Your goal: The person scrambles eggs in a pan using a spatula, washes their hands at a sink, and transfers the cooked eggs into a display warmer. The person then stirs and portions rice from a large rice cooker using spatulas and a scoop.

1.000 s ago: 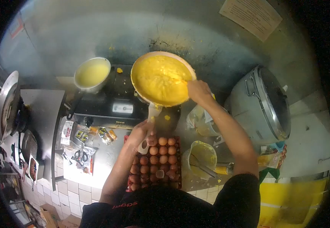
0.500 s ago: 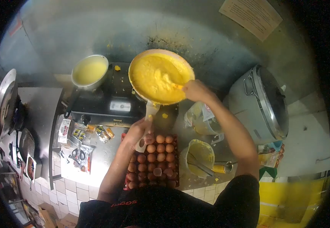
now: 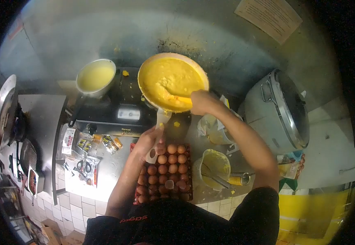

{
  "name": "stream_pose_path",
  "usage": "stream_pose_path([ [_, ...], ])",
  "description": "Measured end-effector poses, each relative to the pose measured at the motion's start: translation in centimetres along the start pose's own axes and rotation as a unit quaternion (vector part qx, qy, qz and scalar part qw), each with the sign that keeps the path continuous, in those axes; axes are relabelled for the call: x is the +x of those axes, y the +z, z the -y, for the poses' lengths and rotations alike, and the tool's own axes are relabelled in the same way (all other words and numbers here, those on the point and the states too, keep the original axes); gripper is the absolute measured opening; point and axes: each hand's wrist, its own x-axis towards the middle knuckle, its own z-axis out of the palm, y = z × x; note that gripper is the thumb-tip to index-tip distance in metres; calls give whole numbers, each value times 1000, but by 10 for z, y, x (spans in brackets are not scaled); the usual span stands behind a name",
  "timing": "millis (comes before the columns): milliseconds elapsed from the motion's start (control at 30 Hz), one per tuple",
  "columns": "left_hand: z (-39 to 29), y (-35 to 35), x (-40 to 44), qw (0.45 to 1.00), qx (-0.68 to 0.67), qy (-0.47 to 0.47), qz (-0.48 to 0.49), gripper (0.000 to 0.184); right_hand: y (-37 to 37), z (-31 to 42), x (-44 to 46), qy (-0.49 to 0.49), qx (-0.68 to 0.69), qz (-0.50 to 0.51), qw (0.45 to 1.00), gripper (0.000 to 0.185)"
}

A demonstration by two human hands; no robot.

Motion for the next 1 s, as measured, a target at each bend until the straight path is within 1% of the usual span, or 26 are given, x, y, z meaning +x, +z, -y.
stream_pose_path([
  [67, -1, 0, -1, 1000, 0, 0, 4, 15, 5, -5, 3, -10, -12, 1, 1000, 26],
  [167, -1, -1, 1, 1000, -4, -4, 11, 14, 7, -13, 3, -47, 14, 1, 999, 25],
  [267, 0, -2, 2, 1000, -3, 0, 10, 14, 7, -23, 6, -65, 51, 43, 996, 22],
  [367, -1, 0, 0, 1000, -11, -6, 10, 14, 8, -33, 7, -91, 125, 75, 985, 20],
  [467, 1, -3, 3, 1000, -17, -6, -1, 25, 13, -41, 9, -126, 165, 87, 974, 18],
  [567, 1, -3, 2, 1000, -6, -3, 1, 26, 16, -42, 7, -124, 199, 101, 967, 17],
  [667, 0, -2, 2, 1000, 5, -3, -8, 26, 6, -35, -2, -47, 233, 135, 962, 16],
  [767, 1, -3, 3, 1000, -1, -3, 3, 28, 4, -33, -4, -43, 239, 141, 960, 17],
  [867, 1, -3, 4, 1000, -2, -2, 0, 30, 5, -34, -2, -9, 265, 163, 950, 16],
  [1000, -1, 1, 0, 1000, 6, -4, -15, 32, 14, -38, 2, -12, 289, 163, 943, 16],
])
